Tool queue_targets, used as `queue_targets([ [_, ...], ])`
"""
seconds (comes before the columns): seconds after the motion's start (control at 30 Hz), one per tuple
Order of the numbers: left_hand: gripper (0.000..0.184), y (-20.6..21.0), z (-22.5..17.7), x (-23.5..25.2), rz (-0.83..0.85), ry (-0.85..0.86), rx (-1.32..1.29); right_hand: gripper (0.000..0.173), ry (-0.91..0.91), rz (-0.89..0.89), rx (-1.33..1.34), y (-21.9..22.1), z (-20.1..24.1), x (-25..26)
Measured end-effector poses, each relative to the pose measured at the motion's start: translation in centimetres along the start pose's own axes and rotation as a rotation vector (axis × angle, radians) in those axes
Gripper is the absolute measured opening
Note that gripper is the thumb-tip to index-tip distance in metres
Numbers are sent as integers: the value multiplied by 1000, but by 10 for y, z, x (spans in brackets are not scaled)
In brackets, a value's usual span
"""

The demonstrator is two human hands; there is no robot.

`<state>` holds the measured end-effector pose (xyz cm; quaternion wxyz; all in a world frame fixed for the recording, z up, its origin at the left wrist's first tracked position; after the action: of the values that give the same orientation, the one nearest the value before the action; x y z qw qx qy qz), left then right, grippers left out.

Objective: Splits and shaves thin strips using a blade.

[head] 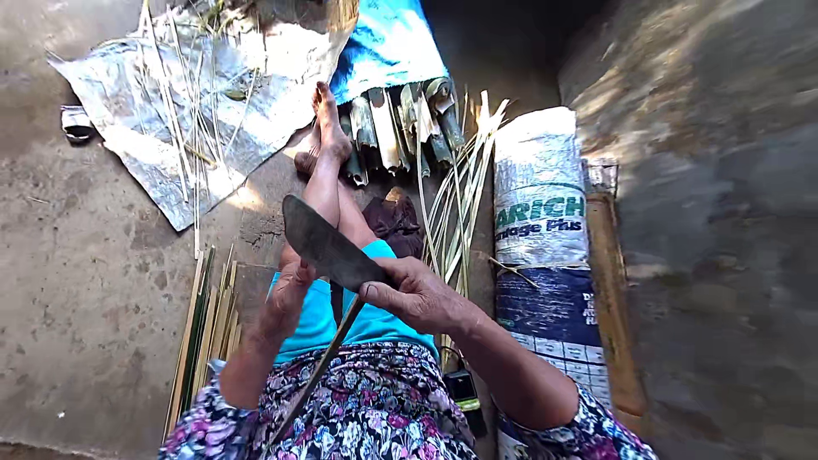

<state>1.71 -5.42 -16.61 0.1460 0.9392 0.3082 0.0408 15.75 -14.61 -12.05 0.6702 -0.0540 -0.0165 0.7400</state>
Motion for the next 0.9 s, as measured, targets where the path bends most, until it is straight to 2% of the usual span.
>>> queue_targets([
  [0.03, 85, 8, 3, 4, -57, 56, -106, 24, 23, 89, 112, 4, 1, 2],
  [0.1, 60, 34, -2, 6, -85, 104, -273, 19, 43, 230, 306, 9, 1, 3],
  [0.17, 41, 53, -6, 4, -66, 68, -387, 16, 53, 190, 289, 6, -1, 0],
  [0.2, 39, 58, -7, 3, -47, 56, -409, 25, 40, 127, 176, 2, -1, -3],
  [0.27, 44, 63, -4, 4, 41, 87, -456, 66, -4, 44, -104, 0, 1, -10],
  [0.3, 48, 64, -2, 4, 100, 105, -468, 74, -43, 9, -188, 3, 1, -13],
  [0.47, 35, 66, -11, 4, 128, 116, -532, 59, -277, -358, -282, 23, -9, -22],
  [0.57, 27, 64, -6, 6, 226, 116, -643, 53, -330, -518, -328, 29, -12, -24],
  [0.73, 19, 60, 1, -3, 10, 10, -734, 45, -295, -457, -241, 32, -14, -20],
  [0.83, 35, 57, 6, -3, -66, -53, -926, 38, -334, -462, -180, 31, -12, -24],
  [0.9, 38, 53, 10, 0, -106, -88, -1057, 40, -329, -473, -196, 31, -11, -26],
])
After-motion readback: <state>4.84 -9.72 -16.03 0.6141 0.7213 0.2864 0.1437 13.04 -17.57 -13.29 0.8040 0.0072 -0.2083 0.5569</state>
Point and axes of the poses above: each hand's wrist, its own x-axis towards the middle knuckle, its own y-axis out of the palm, z = x × y, the point moved 6 cm from there along x, towards the middle knuckle, and after that the axes turned 3 degrees about z, right-handed, at the moved point
